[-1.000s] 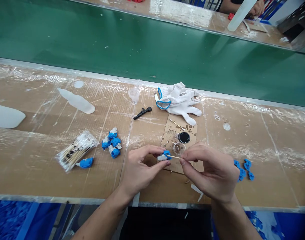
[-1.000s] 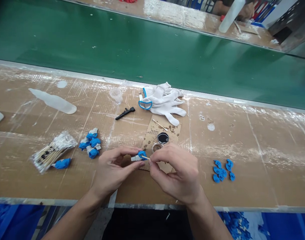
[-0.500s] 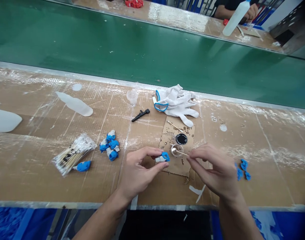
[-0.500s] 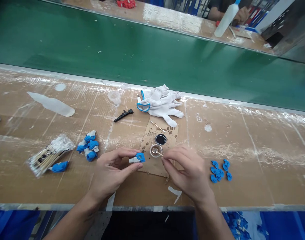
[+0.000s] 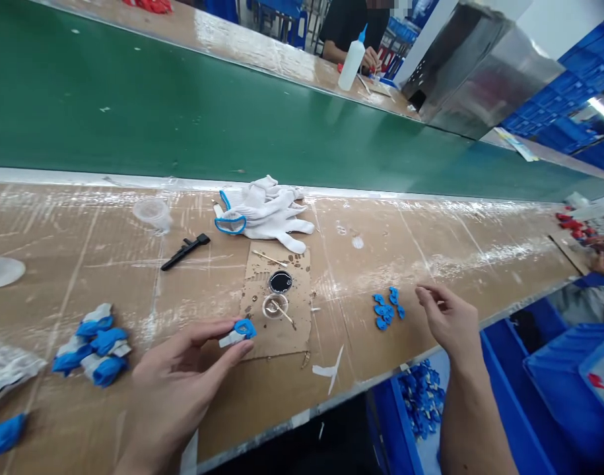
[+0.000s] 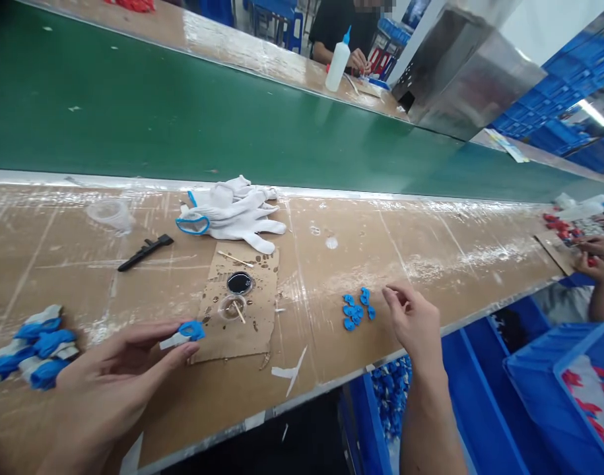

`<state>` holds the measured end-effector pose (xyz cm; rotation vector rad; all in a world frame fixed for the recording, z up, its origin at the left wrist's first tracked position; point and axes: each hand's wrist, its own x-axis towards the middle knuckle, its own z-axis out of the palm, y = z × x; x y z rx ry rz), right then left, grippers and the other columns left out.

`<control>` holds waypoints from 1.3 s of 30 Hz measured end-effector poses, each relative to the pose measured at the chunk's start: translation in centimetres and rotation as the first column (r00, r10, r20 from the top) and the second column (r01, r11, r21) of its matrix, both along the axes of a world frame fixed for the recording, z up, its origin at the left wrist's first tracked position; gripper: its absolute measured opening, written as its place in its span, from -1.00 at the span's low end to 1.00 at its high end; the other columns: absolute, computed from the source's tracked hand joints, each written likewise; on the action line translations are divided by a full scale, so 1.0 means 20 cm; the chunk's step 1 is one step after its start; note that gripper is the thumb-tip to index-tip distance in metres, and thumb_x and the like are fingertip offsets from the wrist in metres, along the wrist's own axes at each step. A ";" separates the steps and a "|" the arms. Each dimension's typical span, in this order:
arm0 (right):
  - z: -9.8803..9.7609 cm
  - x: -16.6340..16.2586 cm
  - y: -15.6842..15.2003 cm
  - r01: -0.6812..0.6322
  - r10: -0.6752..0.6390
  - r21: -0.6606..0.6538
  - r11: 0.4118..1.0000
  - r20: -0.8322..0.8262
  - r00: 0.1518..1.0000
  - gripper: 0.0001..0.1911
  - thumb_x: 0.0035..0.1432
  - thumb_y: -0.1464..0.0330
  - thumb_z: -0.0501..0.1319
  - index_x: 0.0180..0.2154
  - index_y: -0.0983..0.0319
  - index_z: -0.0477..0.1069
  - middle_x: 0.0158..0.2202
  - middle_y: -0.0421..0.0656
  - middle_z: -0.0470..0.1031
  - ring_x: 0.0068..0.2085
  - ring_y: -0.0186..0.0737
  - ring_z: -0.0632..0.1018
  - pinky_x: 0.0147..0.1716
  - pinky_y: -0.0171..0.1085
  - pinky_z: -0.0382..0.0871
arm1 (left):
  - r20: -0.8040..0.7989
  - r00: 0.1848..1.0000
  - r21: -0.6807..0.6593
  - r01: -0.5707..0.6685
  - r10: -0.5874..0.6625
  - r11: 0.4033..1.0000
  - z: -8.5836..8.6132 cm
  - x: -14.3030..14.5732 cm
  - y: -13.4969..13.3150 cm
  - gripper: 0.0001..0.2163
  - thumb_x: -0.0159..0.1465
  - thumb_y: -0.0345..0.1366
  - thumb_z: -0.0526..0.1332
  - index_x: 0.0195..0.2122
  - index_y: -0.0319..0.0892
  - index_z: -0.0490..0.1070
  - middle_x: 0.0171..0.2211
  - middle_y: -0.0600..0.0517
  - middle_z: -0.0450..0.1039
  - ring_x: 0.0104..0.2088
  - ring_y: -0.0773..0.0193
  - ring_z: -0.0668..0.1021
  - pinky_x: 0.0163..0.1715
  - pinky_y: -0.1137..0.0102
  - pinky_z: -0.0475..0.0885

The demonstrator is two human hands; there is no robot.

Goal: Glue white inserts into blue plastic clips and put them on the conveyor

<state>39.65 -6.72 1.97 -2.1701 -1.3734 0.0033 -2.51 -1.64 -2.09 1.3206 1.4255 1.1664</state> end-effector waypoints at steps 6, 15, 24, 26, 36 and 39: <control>-0.06 -0.03 0.10 -0.101 0.093 -0.217 0.971 -0.049 0.994 -0.75 0.13 0.15 0.27 -0.30 0.14 0.64 -0.30 -0.09 0.68 -0.31 -0.06 0.64 -0.27 -0.14 0.46 | 0.012 1.000 0.082 -0.013 0.012 0.997 0.02 0.02 0.02 -0.81 0.15 -0.28 0.53 -0.20 -0.05 0.64 -0.19 0.04 0.71 -0.19 0.21 0.73 -0.09 0.38 0.69; -0.12 -0.06 0.17 -0.070 0.057 -0.152 0.986 -0.088 0.994 -0.73 0.12 0.15 0.21 -0.26 0.20 0.51 -0.38 -0.03 0.61 -0.43 -0.03 0.57 -0.42 -0.13 0.38 | 0.151 0.975 0.190 0.131 -0.161 0.973 0.12 0.10 0.02 -0.75 0.19 -0.48 0.47 -0.16 -0.02 0.67 -0.16 0.04 0.69 -0.12 0.27 0.71 -0.11 0.48 0.67; 0.17 -0.80 0.05 -0.649 0.746 0.368 0.665 -0.297 0.596 -0.71 0.34 0.57 0.26 -0.05 0.09 0.57 -0.22 -0.20 0.56 -0.26 -0.30 0.60 -0.33 -0.34 0.48 | 0.512 0.815 0.082 0.269 -0.272 0.960 0.19 0.23 -0.08 -0.71 0.20 -0.49 0.46 -0.09 -0.02 0.70 -0.03 -0.05 0.71 -0.01 0.20 0.72 -0.02 0.48 0.64; 0.18 -0.90 0.06 -0.681 0.779 0.382 0.624 -0.365 0.509 -0.71 0.33 0.57 0.30 -0.04 0.09 0.55 -0.24 -0.23 0.59 -0.27 -0.32 0.61 -0.32 -0.37 0.50 | 0.504 0.816 0.082 0.281 -0.283 0.956 0.20 0.22 -0.10 -0.68 0.19 -0.49 0.47 -0.06 -0.03 0.70 -0.02 -0.05 0.71 0.00 0.20 0.72 0.02 0.48 0.62; 0.13 -0.96 0.07 -0.622 0.688 0.332 0.709 -0.520 0.507 -0.87 0.30 0.45 0.38 -0.21 0.10 0.50 -0.39 -0.29 0.49 -0.39 -0.35 0.50 -0.40 -0.36 0.43 | 0.364 0.892 0.191 0.210 -0.268 0.959 0.20 0.22 -0.15 -0.76 0.21 -0.51 0.48 -0.15 -0.05 0.70 -0.12 -0.05 0.73 -0.07 0.16 0.75 -0.05 0.42 0.68; 0.13 -0.97 0.05 -0.609 0.656 0.320 0.726 -0.588 0.472 -0.87 0.33 0.37 0.38 -0.10 0.07 0.53 -0.27 -0.22 0.48 -0.32 -0.32 0.50 -0.35 -0.35 0.47 | 0.282 0.908 0.345 0.205 -0.310 0.916 0.21 0.22 -0.15 -0.74 0.19 -0.55 0.48 -0.15 -0.09 0.68 -0.13 -0.06 0.72 -0.12 0.17 0.76 -0.09 0.43 0.69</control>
